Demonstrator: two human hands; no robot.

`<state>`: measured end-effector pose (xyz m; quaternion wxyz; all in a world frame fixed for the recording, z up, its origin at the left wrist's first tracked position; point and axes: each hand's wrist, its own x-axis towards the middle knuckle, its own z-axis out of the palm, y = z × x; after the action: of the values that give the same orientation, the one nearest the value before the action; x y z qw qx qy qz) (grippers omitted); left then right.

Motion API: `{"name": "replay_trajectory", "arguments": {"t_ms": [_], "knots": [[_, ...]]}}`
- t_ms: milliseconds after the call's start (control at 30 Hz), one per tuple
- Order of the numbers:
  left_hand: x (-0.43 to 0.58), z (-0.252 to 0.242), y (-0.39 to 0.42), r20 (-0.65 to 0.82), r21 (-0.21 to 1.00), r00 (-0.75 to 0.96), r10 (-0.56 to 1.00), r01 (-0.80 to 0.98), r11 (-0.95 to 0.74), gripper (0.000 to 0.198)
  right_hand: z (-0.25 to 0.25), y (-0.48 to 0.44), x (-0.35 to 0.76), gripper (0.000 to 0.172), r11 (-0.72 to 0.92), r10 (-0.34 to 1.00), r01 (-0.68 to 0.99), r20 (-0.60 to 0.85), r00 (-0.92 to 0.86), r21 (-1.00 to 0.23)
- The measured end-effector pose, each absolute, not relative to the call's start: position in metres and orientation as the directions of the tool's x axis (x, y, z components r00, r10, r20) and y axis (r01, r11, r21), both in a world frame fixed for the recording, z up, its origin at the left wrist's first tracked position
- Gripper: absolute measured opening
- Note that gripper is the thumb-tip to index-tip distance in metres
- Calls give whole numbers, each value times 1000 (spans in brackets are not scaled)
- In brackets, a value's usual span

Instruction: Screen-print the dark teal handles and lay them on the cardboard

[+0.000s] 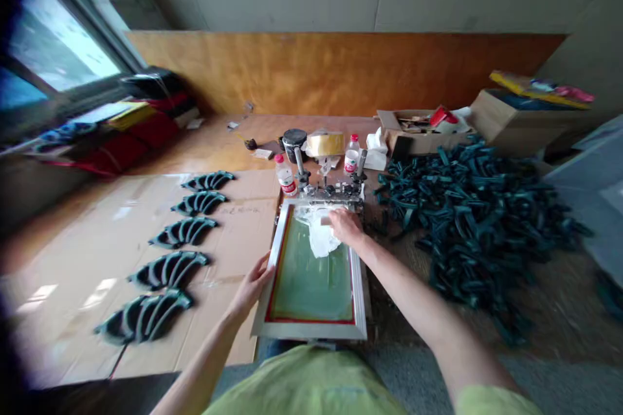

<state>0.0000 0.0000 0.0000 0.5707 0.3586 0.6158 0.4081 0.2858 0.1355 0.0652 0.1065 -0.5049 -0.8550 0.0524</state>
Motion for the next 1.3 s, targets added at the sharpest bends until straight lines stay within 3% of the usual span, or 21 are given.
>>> {"name": "replay_trajectory", "arguments": {"t_ms": [167,267,333,500,600,700,767,833,900,967,1033,1100,1200,1300], "knots": [[1,1,-1,-421,907,-80,903,-37,420,84,59,88,304,27,696,712,662,153,-685,-279],[3,-1,-2,-406,914,-96,909,-27,405,81,70,87,311,25,726,669,612,114,-734,-314],[3,-3,-2,-395,919,-96,914,-28,394,80,74,94,308,20,697,700,641,114,-705,-321],[6,-1,-3,-389,921,-108,915,-40,387,77,60,85,295,24,653,754,711,309,-579,-262],[8,7,-5,-394,919,-118,911,-58,390,74,58,72,298,23,705,709,661,299,-639,-257],[12,25,-6,-414,910,-115,903,-84,406,76,72,86,300,18,660,751,674,261,-607,-332],[12,42,-7,-428,903,-105,898,-102,418,81,85,110,295,30,575,818,724,245,-521,-381],[11,62,-8,-431,900,-88,898,-111,421,85,99,138,289,52,477,879,783,217,-424,-400],[7,84,-6,-419,906,-89,904,-110,409,79,112,161,290,64,400,915,834,215,-341,-380],[3,105,2,-394,917,-85,915,-102,386,66,121,175,304,60,330,930,872,283,-234,-362],[2,124,16,-337,937,-81,938,-126,326,62,122,175,326,44,232,930,893,357,-87,-386],[6,143,34,-208,961,-113,972,-207,181,60,110,164,348,29,140,947,885,320,11,-445],[18,171,64,-25,963,-173,985,-270,-23,52,73,131,360,21,133,985,857,164,-58,-498],[28,191,85,14,962,-149,989,-267,-54,53,36,102,346,33,273,961,836,108,-253,-477]]}}
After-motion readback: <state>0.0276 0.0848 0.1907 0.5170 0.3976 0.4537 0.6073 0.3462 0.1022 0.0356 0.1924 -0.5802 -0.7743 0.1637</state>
